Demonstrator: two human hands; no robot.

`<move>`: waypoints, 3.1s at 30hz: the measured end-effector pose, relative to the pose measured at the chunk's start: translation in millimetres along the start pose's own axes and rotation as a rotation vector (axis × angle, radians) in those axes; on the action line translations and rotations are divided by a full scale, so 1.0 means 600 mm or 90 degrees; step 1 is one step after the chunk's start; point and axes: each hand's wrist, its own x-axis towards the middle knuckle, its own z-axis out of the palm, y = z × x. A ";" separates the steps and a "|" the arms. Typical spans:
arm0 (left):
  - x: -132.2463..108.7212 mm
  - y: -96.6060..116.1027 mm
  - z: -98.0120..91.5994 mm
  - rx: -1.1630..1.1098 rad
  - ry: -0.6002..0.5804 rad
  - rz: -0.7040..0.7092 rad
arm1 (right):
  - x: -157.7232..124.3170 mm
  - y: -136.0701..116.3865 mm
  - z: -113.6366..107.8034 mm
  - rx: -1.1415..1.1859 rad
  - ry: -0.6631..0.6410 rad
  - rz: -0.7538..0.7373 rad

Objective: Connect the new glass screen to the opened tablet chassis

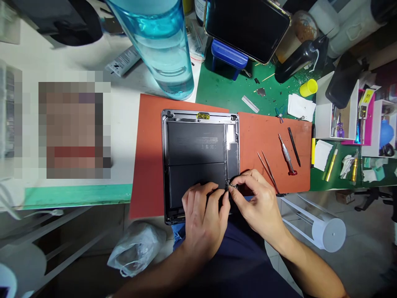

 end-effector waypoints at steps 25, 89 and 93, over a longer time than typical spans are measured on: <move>0.002 0.000 -0.005 -0.030 -0.012 -0.015 | -0.005 0.002 -0.001 0.009 -0.008 0.016; 0.004 -0.004 -0.023 -0.105 -0.071 0.029 | -0.016 0.021 -0.023 0.051 -0.049 -0.023; 0.004 -0.004 -0.022 -0.105 -0.064 0.034 | -0.016 0.019 -0.026 0.059 -0.050 -0.018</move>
